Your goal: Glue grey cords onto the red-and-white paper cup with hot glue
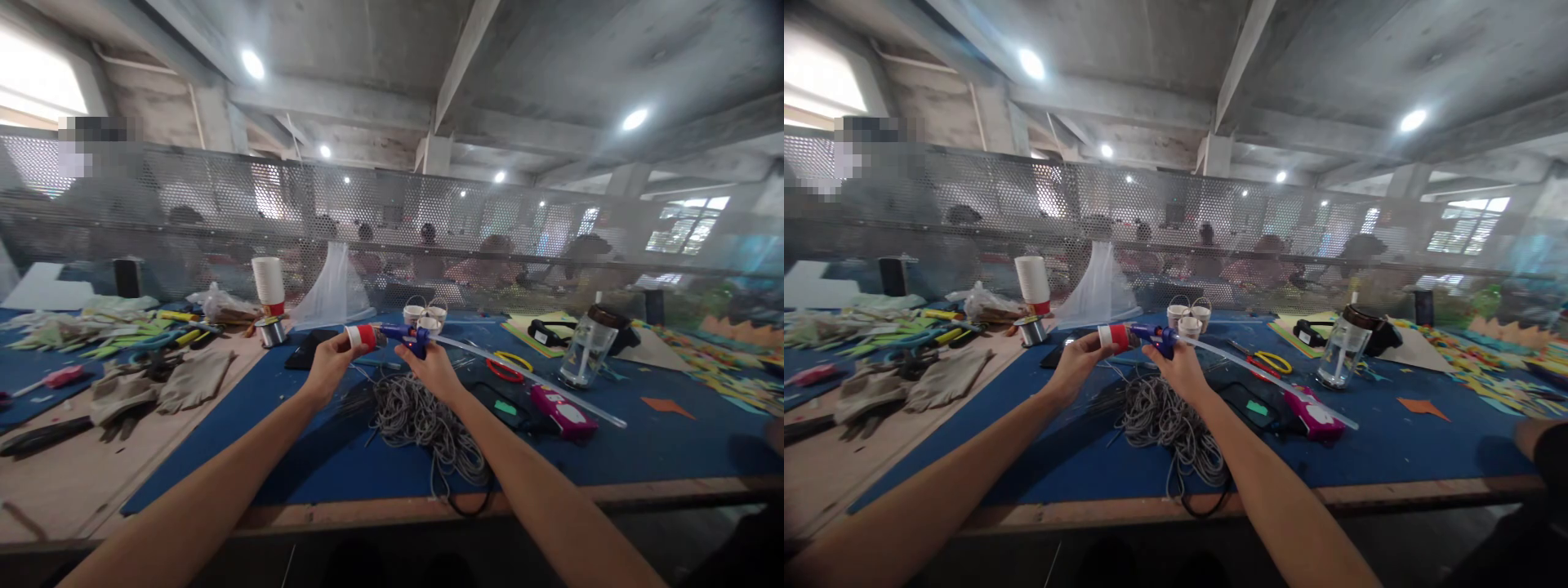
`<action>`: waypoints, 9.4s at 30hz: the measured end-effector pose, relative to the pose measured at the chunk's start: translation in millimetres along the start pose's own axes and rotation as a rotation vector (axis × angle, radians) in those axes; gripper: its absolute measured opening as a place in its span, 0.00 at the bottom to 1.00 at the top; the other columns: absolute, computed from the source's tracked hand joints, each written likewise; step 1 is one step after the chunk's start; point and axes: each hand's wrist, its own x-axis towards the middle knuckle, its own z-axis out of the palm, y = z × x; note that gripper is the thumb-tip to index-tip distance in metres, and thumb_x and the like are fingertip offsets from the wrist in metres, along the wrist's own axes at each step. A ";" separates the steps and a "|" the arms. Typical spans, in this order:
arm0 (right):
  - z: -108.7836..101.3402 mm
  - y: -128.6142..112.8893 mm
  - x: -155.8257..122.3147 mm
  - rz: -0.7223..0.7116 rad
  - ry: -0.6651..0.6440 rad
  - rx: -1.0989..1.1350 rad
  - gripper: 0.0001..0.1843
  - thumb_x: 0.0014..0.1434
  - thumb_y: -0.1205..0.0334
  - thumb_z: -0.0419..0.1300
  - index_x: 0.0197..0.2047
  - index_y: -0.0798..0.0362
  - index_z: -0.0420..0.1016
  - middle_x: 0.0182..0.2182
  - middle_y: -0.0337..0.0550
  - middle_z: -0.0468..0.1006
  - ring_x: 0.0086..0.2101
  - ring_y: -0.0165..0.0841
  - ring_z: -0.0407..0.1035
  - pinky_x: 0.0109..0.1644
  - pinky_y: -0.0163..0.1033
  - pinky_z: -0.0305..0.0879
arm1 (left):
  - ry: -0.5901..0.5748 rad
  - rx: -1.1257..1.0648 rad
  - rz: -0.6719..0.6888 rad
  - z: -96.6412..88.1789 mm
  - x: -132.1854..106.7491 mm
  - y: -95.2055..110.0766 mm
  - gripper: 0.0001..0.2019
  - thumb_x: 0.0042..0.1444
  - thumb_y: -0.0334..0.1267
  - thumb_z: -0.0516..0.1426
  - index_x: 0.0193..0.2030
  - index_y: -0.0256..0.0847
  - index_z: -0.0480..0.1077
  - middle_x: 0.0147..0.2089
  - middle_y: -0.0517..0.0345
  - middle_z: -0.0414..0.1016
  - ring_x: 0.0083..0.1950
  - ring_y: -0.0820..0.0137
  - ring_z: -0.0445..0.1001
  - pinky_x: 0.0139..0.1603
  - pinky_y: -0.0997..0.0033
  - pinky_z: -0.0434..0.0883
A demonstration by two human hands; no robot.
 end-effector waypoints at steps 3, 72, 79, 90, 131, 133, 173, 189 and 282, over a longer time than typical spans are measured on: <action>0.2 0.3 0.1 -0.045 0.017 -0.048 0.20 0.59 0.43 0.59 0.42 0.49 0.79 0.25 0.41 0.77 0.33 0.41 0.73 0.36 0.41 0.68 | 0.007 0.018 0.023 0.9 -0.5 2.0 0.16 0.45 0.41 0.67 0.41 0.37 0.80 0.40 0.52 0.82 0.44 0.59 0.77 0.51 0.61 0.69; 2.2 2.3 -1.8 -0.019 0.034 -0.383 0.21 0.61 0.44 0.59 0.49 0.50 0.77 0.40 0.47 0.81 0.43 0.45 0.74 0.47 0.44 0.67 | 0.006 0.145 0.097 -4.8 3.9 -6.2 0.21 0.46 0.45 0.66 0.45 0.35 0.79 0.42 0.51 0.82 0.45 0.58 0.77 0.49 0.62 0.70; 1.5 1.3 -2.1 -0.010 0.031 -0.405 0.21 0.61 0.45 0.59 0.48 0.50 0.78 0.39 0.46 0.82 0.42 0.44 0.75 0.45 0.42 0.68 | -0.002 0.144 0.104 -5.9 5.6 -8.5 0.22 0.47 0.46 0.66 0.47 0.35 0.78 0.43 0.51 0.82 0.45 0.58 0.77 0.51 0.61 0.70; 1.0 1.6 -1.9 -0.021 0.037 -0.426 0.21 0.61 0.43 0.58 0.46 0.50 0.79 0.39 0.47 0.82 0.42 0.44 0.75 0.45 0.42 0.67 | 0.009 0.167 0.115 -5.9 5.0 -5.2 0.22 0.48 0.45 0.65 0.48 0.34 0.78 0.42 0.51 0.82 0.45 0.57 0.77 0.50 0.61 0.70; 3.5 7.9 -0.7 -0.074 0.036 -0.451 0.21 0.61 0.43 0.58 0.46 0.50 0.78 0.40 0.46 0.81 0.43 0.43 0.74 0.47 0.43 0.67 | 0.019 0.165 0.123 -6.8 6.2 -7.6 0.21 0.48 0.44 0.65 0.48 0.35 0.78 0.41 0.52 0.82 0.45 0.58 0.76 0.50 0.61 0.70; 4.0 9.3 -0.4 -0.090 0.037 -0.448 0.21 0.61 0.43 0.58 0.46 0.50 0.78 0.40 0.46 0.81 0.43 0.43 0.74 0.47 0.43 0.67 | 0.020 0.160 0.125 -6.9 6.6 -7.8 0.21 0.48 0.44 0.64 0.48 0.35 0.78 0.41 0.52 0.82 0.45 0.58 0.76 0.51 0.61 0.70; 3.1 10.1 -2.3 -0.110 0.019 -0.484 0.22 0.62 0.42 0.58 0.46 0.50 0.78 0.40 0.46 0.81 0.43 0.41 0.73 0.47 0.40 0.66 | 0.066 0.100 0.116 -9.8 9.5 -6.9 0.20 0.47 0.45 0.66 0.45 0.35 0.79 0.41 0.52 0.82 0.44 0.60 0.77 0.52 0.60 0.69; 3.3 12.6 -3.0 -0.099 -0.010 -0.547 0.22 0.63 0.42 0.56 0.45 0.51 0.78 0.39 0.47 0.81 0.41 0.41 0.74 0.44 0.39 0.65 | 0.069 0.056 0.091 -8.8 7.1 -2.6 0.21 0.46 0.45 0.66 0.44 0.34 0.78 0.41 0.51 0.81 0.43 0.60 0.76 0.51 0.61 0.69; 2.8 -4.5 2.6 0.022 -0.027 -0.062 0.14 0.63 0.50 0.55 0.38 0.52 0.75 0.24 0.36 0.74 0.23 0.30 0.69 0.32 0.34 0.64 | -0.097 -0.001 -0.047 8.9 -7.3 8.7 0.18 0.44 0.41 0.67 0.43 0.36 0.79 0.40 0.51 0.82 0.42 0.60 0.76 0.47 0.63 0.69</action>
